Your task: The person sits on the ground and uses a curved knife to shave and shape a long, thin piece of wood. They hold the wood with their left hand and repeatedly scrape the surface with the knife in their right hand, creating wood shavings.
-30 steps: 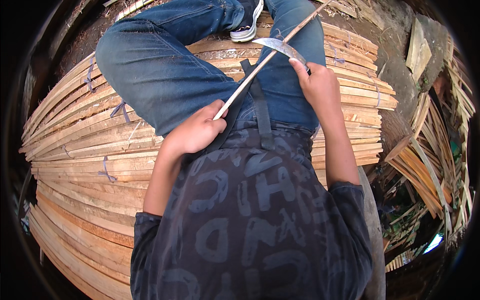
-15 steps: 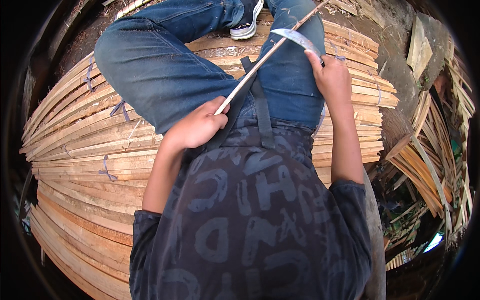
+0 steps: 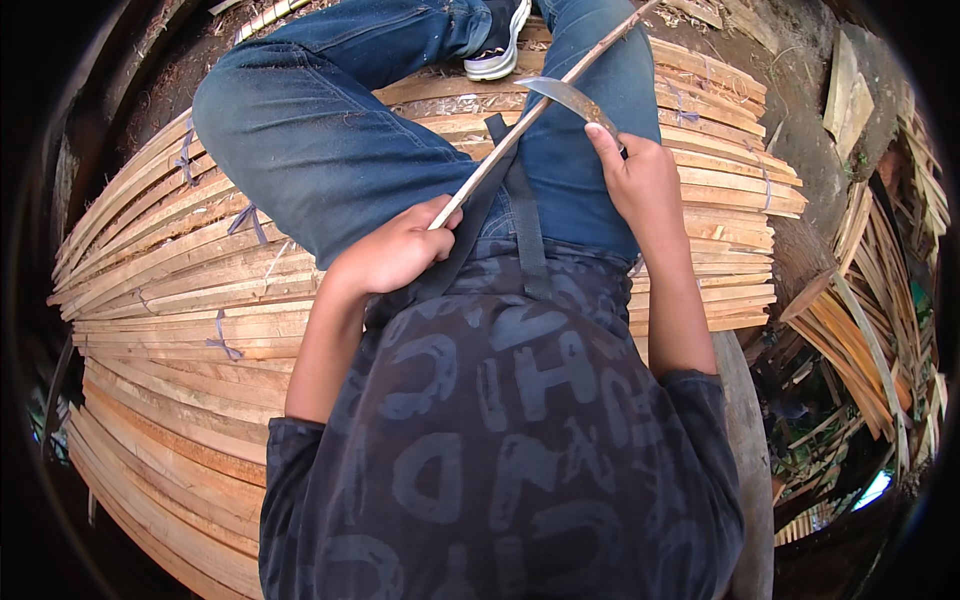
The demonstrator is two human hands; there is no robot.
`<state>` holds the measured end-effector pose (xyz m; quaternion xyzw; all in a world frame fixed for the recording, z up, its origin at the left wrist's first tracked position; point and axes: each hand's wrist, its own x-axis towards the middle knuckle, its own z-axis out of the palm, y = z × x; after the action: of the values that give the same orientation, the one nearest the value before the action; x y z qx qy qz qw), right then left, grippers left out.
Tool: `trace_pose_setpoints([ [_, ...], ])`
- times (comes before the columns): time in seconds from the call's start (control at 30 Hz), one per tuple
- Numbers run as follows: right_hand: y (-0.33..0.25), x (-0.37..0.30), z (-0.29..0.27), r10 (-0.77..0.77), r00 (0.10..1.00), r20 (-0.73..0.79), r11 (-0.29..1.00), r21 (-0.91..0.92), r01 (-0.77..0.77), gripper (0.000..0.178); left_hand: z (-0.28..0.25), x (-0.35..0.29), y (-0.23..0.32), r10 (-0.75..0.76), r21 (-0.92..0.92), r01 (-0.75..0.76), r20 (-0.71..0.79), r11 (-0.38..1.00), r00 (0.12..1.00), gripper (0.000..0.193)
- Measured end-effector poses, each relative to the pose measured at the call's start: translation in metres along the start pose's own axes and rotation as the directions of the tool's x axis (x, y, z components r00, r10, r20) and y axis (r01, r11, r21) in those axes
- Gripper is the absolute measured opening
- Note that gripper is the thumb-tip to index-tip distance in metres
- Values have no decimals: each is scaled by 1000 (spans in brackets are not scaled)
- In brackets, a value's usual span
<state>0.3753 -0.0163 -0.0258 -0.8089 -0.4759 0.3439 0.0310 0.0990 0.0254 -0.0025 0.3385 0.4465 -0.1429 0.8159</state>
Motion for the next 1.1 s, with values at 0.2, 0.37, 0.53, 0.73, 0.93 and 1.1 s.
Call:
trace_pose_setpoints([
  [0.2,3,17,1,-77,995,-69,984,-168,64,66,1,-2,1,-34,-91,33,-1,995,999,16],
  [0.37,14,29,4,-95,987,-130,978,-199,68,68,-2,3,6,-47,-112,51,40,992,998,15],
  [0.53,81,58,-21,135,945,-300,969,-158,-188,70,-12,-6,-15,-12,-260,43,118,965,993,21],
  [0.73,29,26,-46,10,995,-98,995,-94,-20,68,-17,5,-16,-51,-361,101,145,927,988,32],
  [0.93,-23,-11,11,-168,983,75,985,39,166,64,-25,4,-11,-8,-445,103,208,890,978,34],
  [1.1,-33,-18,20,-195,979,64,980,62,191,64,-30,5,-13,-7,-464,134,265,876,964,38],
])
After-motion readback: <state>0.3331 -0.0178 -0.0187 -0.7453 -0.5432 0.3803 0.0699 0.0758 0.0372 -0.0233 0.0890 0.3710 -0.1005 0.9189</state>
